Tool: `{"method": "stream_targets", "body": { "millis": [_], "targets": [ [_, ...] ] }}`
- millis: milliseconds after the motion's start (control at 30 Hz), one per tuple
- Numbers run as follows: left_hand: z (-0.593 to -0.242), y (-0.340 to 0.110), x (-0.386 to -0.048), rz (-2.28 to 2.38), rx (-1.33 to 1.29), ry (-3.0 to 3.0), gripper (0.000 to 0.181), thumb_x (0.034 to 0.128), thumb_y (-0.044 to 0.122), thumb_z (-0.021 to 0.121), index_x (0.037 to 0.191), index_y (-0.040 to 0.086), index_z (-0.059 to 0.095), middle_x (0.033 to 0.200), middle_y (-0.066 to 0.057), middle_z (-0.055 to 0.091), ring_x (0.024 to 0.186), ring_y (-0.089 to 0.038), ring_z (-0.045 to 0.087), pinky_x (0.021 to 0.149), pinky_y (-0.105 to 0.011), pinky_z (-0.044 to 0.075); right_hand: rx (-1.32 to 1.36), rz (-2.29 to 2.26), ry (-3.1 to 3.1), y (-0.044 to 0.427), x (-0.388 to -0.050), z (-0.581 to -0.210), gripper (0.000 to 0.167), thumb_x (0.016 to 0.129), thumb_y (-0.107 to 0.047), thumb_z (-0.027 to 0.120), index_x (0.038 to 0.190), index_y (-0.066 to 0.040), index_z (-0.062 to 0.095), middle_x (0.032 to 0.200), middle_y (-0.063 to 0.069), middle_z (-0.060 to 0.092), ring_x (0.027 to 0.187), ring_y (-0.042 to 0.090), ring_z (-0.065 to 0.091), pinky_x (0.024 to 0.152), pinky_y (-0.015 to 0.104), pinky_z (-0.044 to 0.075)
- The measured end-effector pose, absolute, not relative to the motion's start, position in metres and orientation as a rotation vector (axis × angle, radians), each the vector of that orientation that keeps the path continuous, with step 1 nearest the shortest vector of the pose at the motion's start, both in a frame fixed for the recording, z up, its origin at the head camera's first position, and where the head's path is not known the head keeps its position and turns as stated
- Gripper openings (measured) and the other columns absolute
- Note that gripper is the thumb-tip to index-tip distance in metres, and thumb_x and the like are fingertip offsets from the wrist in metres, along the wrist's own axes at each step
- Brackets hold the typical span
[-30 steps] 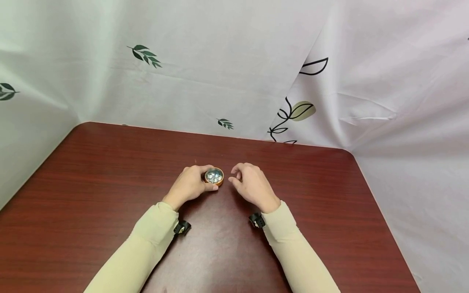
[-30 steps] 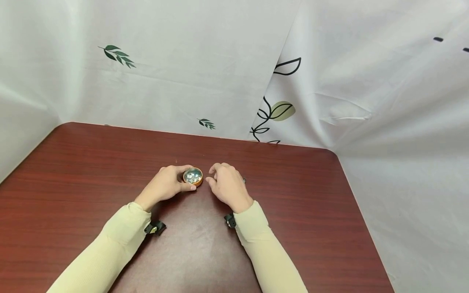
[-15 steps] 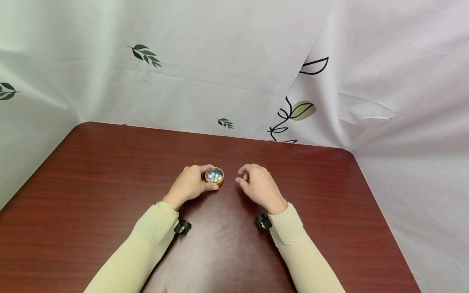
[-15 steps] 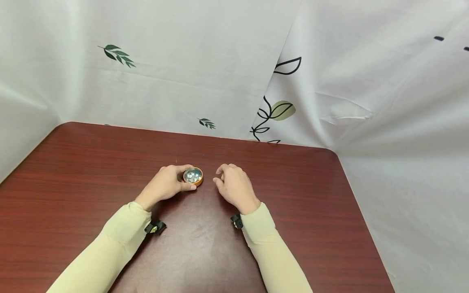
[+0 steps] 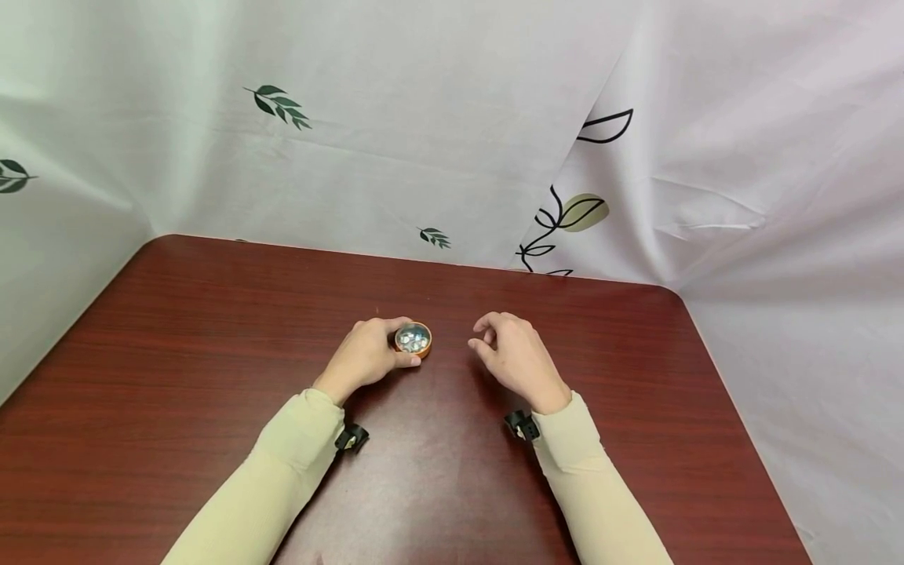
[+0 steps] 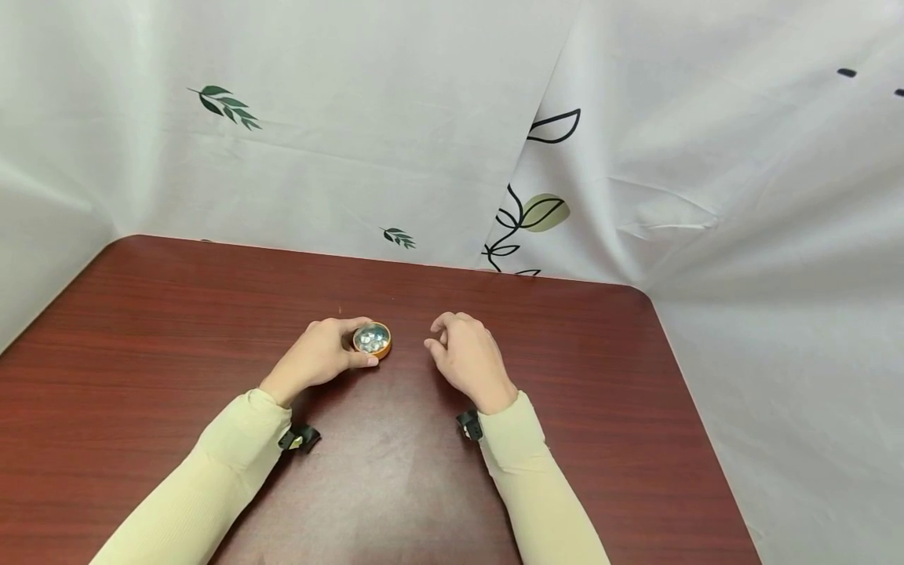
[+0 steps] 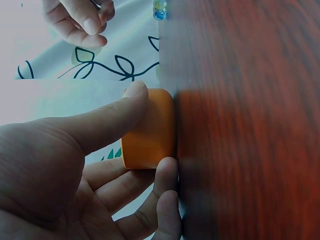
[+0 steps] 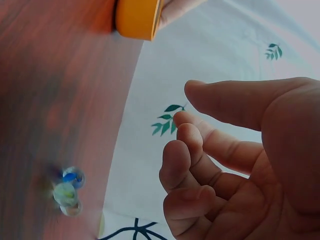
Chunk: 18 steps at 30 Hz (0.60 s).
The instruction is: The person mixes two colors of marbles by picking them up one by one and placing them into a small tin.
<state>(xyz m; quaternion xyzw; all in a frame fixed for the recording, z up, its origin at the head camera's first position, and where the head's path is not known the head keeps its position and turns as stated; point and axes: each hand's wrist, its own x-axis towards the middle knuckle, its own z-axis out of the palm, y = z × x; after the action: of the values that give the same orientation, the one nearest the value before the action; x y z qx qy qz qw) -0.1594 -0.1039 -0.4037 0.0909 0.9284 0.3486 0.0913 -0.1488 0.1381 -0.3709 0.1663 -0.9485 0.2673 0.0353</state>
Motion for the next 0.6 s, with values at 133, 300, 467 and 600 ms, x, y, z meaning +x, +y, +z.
{"method": "stream_targets", "body": {
  "millis": [133,300,467,600],
  "targets": [
    [-0.404,-0.104,-0.160,1.038,0.272,2.758,0.064,0.0821,0.031,0.085,0.140,0.017,0.062,0.119,-0.010,0.070,0.116,-0.031,0.061,0.096,-0.048,0.048,0.502,0.825,-2.916,0.143,-0.149,-0.369,0.012,0.091,-0.015,0.075,0.100,-0.008,0.071,0.081,-0.001,0.059,0.073,0.015,0.054,0.069,0.032,0.048],
    [-0.404,-0.104,-0.160,1.032,0.283,2.767,0.062,0.0821,0.031,0.085,0.139,0.017,0.063,0.117,-0.010,0.071,0.116,-0.033,0.061,0.095,-0.048,0.048,0.494,0.803,-2.915,0.150,-0.151,-0.369,0.011,0.090,-0.013,0.074,0.099,-0.007,0.071,0.080,-0.002,0.061,0.073,0.016,0.056,0.070,0.033,0.048],
    [-0.404,-0.104,-0.161,1.023,0.302,2.779,0.061,0.0821,0.031,0.085,0.138,0.017,0.063,0.116,-0.009,0.071,0.117,-0.037,0.059,0.095,-0.049,0.048,0.495,0.779,-2.921,0.156,-0.153,-0.369,0.010,0.090,-0.011,0.073,0.099,-0.006,0.071,0.078,-0.003,0.061,0.072,0.016,0.056,0.070,0.033,0.047],
    [-0.404,-0.104,-0.160,1.023,0.303,2.776,0.062,0.0822,0.030,0.085,0.139,0.016,0.063,0.116,-0.009,0.071,0.116,-0.036,0.060,0.095,-0.049,0.048,0.486,0.779,-2.928,0.160,-0.154,-0.370,0.010,0.090,-0.010,0.073,0.098,-0.006,0.071,0.077,-0.002,0.061,0.073,0.017,0.056,0.071,0.034,0.047]
  ]
}}
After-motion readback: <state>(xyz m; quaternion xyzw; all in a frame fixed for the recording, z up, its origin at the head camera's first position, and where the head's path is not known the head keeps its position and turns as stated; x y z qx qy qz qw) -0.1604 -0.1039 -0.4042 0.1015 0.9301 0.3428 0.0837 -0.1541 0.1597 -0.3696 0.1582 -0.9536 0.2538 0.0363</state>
